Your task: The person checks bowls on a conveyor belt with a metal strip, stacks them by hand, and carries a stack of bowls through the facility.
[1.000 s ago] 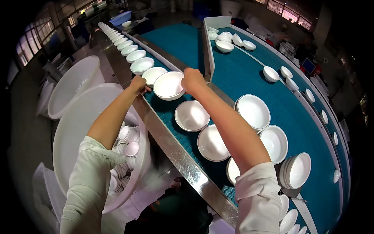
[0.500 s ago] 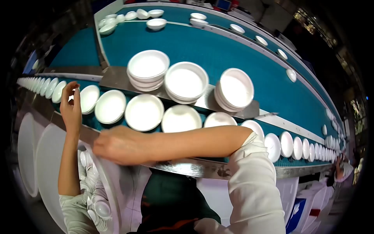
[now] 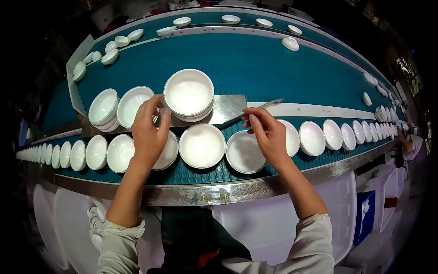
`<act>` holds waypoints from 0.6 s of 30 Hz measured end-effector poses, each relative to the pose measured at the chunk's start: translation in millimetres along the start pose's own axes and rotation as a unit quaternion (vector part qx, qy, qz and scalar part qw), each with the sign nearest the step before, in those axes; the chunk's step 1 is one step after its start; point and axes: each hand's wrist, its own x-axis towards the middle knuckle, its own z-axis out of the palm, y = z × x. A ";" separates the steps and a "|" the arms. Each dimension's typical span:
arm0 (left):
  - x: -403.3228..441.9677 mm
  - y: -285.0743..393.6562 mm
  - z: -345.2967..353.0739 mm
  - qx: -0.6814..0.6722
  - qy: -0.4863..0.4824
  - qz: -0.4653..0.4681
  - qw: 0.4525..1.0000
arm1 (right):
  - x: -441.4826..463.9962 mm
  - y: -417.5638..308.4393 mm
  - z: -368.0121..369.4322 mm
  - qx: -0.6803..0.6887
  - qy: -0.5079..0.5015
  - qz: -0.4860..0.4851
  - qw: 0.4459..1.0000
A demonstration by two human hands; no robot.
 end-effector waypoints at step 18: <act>8.8 25.3 90.7 0.015 0.160 0.003 0.987 | -4.9 46.1 -109.5 0.002 0.187 -0.252 0.950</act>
